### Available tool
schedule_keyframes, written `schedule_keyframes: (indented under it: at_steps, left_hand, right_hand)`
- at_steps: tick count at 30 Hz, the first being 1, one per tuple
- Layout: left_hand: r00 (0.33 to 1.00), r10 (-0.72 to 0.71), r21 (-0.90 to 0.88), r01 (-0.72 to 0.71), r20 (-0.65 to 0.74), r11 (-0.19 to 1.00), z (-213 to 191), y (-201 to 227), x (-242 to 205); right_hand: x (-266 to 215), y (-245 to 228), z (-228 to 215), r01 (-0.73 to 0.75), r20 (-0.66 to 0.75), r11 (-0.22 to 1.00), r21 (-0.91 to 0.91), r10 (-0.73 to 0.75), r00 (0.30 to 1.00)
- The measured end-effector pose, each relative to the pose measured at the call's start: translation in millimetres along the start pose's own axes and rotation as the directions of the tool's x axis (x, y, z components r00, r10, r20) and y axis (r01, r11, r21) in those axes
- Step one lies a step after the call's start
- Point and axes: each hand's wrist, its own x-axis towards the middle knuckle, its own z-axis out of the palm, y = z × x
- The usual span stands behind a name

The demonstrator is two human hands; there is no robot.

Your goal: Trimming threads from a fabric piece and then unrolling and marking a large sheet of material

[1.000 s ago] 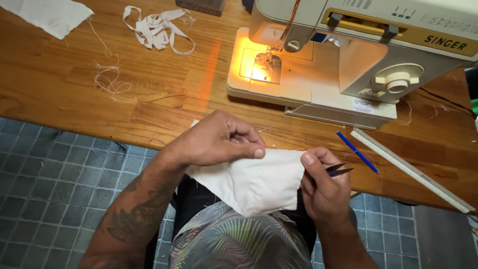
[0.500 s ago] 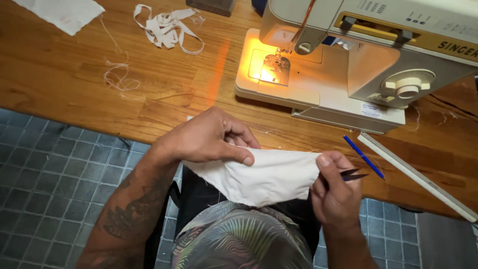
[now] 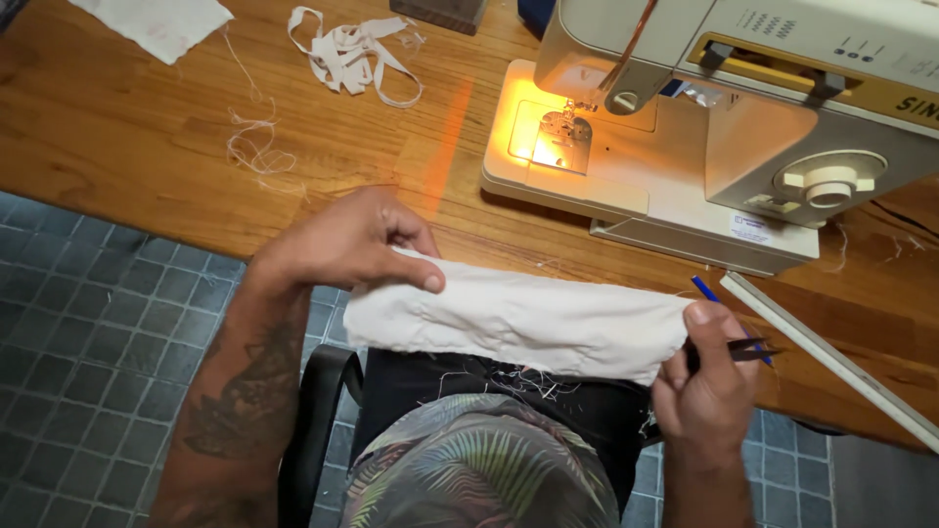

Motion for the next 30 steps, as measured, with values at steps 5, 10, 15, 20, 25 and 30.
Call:
schedule_keyframes:
  at_steps: [5,10,15,20,25,30]
  left_hand:
    - [0.994,-0.109,-0.259,0.098,-0.029,0.961,-8.9,-16.7,-12.3]
    - [0.983,0.094,-0.23,-0.13,-0.16,0.965,-10.7,-44.0,-12.9]
    - [0.907,0.145,-0.394,-0.31,-0.396,0.865,15.0,-55.4,-5.2]
    - [0.729,0.114,-0.213,-0.34,-0.676,0.916,59.3,-33.1,3.6]
    - [0.501,0.214,0.083,-0.271,-0.839,0.959,79.7,-11.0,-2.0]
    - [0.509,0.233,0.116,-0.251,-0.829,0.961,81.6,-4.1,-8.0]
  right_hand:
    - [6.9,-3.7,-3.0,0.014,-0.05,1.0,-0.001,-0.014,0.999]
    - [8.9,-8.4,0.3,0.045,0.068,0.998,0.042,-0.048,0.997]
    - [17.1,15.6,-18.9,0.159,-0.23,0.946,-0.284,-0.228,0.946]
    - [9.4,3.8,3.0,0.362,-0.007,0.551,-0.752,-0.555,0.832]
    - [11.0,6.1,4.5,0.403,0.066,0.402,-0.822,-0.635,0.769]
    - [18.9,7.8,-11.5,0.36,0.055,0.378,-0.853,-0.62,0.782]
